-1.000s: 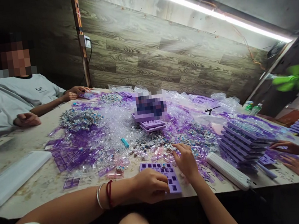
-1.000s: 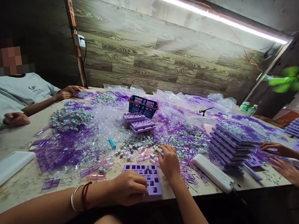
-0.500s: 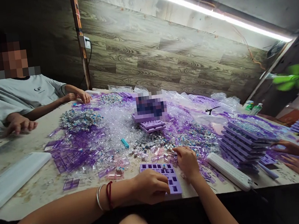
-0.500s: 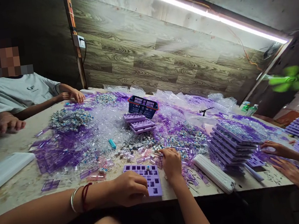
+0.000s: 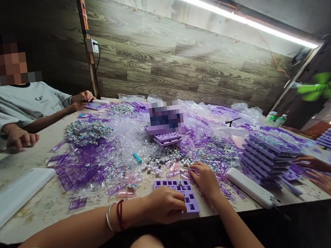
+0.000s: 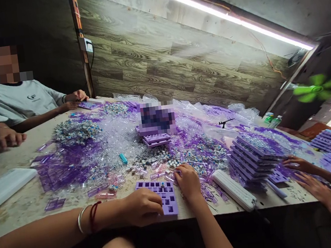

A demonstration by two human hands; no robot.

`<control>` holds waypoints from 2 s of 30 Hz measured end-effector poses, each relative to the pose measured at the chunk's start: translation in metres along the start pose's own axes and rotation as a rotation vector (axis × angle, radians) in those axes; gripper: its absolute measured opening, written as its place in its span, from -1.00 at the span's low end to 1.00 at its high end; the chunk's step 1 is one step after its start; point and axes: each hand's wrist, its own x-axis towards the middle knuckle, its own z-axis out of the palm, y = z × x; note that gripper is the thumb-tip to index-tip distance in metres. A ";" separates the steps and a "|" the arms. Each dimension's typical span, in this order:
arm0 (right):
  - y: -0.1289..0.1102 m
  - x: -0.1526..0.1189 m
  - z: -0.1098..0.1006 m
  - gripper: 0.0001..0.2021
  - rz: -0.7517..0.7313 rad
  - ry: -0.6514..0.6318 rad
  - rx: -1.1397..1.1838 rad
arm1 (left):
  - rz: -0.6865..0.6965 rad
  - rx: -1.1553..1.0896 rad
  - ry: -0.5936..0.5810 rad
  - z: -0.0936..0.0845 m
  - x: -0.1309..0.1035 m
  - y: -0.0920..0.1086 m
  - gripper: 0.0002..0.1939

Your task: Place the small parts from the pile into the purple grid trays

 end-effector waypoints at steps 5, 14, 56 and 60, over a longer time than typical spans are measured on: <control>-0.009 0.003 0.000 -0.86 0.034 0.002 0.004 | 0.021 0.002 0.010 0.001 -0.001 -0.001 -0.90; -0.023 -0.002 -0.012 -0.82 0.080 -0.057 0.509 | 0.011 0.015 -0.010 0.000 -0.001 0.000 -0.87; -0.032 -0.009 -0.015 -0.84 -0.244 -0.251 0.452 | -0.018 0.004 -0.049 0.000 0.000 0.000 -0.85; -0.032 -0.009 -0.015 -0.84 -0.248 -0.251 0.454 | -0.004 0.011 -0.037 -0.001 0.001 0.001 -0.87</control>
